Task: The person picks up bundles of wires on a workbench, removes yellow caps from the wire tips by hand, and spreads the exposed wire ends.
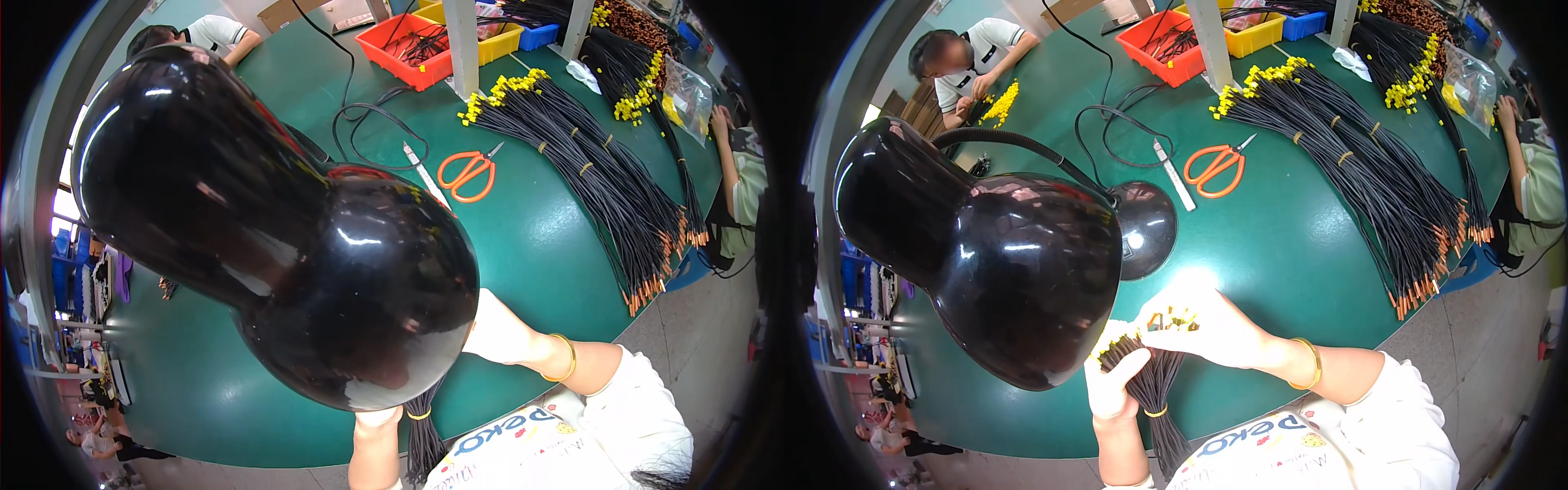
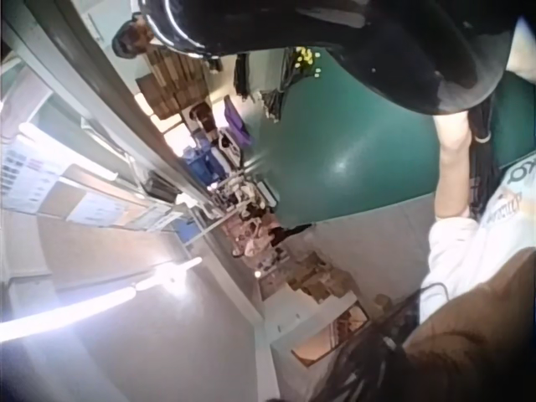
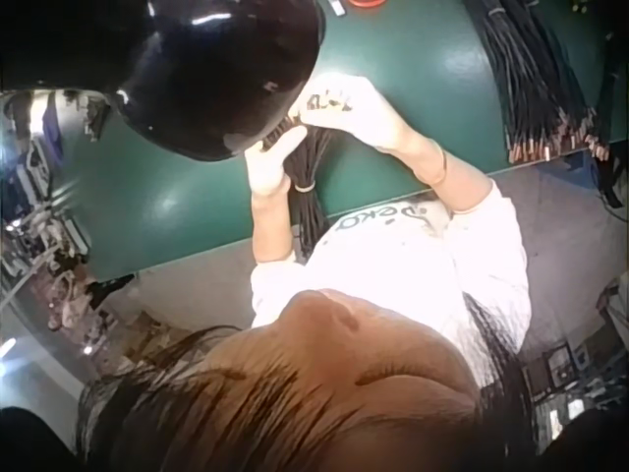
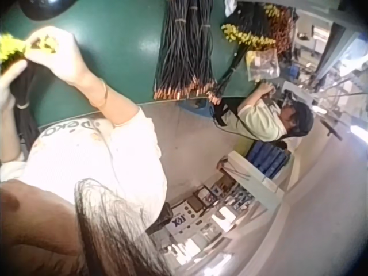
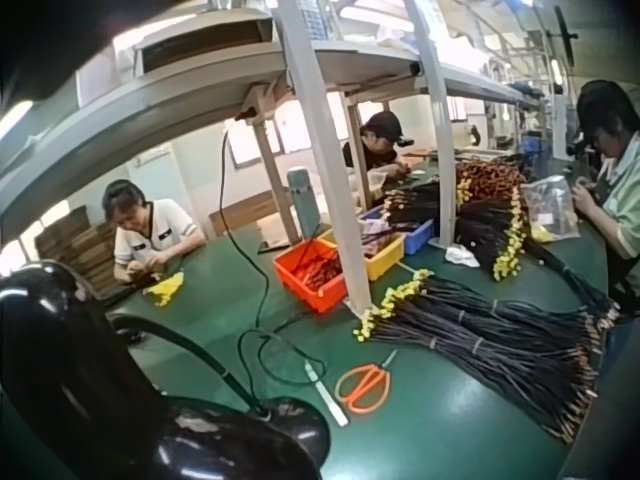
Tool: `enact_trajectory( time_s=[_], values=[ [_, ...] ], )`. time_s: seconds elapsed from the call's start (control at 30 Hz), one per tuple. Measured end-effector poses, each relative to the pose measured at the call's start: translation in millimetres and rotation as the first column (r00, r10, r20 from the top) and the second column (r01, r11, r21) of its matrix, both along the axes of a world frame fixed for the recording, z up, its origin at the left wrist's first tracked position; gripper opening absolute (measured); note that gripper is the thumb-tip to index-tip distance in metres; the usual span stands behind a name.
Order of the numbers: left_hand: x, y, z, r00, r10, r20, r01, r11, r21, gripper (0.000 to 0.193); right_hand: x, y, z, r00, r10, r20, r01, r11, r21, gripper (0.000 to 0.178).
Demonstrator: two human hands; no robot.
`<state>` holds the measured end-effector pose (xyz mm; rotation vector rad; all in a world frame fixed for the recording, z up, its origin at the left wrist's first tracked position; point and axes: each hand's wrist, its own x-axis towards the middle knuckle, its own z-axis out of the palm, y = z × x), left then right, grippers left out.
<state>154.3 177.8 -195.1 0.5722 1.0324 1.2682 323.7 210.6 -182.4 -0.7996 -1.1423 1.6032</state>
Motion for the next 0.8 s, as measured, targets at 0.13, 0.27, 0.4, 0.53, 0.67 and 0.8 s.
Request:
enact_trajectory(
  time_s=[0.13,0.27,0.4,0.53,0.67,0.8],
  values=[
    [4,5,17,0.998,-0.042,-0.041,0.041,0.999,-0.020,0.030,-2,0,-1,0.998,-0.037,-0.051,0.036,0.999,-0.010,0.021],
    [2,0,5,0.998,-0.030,-0.052,0.030,0.999,-0.015,0.031,-2,-1,4,0.994,-0.026,-0.102,0.024,0.999,-0.023,0.019],
    [3,1,10,0.999,0.009,-0.044,-0.012,0.998,-0.064,0.031,0,1,11,0.994,0.026,-0.103,-0.033,0.998,-0.061,0.019],
    [7,5,17,0.996,-0.076,-0.048,0.076,0.997,-0.015,0.029,-1,-1,5,0.987,-0.033,-0.155,0.018,0.995,-0.097,0.021],
    [7,2,7,0.994,-0.034,-0.105,0.039,0.998,0.053,0.028,-3,-1,4,0.993,-0.055,-0.103,0.051,0.998,-0.038,0.024],
    [9,1,10,0.973,-0.045,-0.227,0.074,0.990,0.122,0.029,0,-1,3,0.996,-0.088,0.023,0.086,0.994,0.067,0.023]
  ],
)
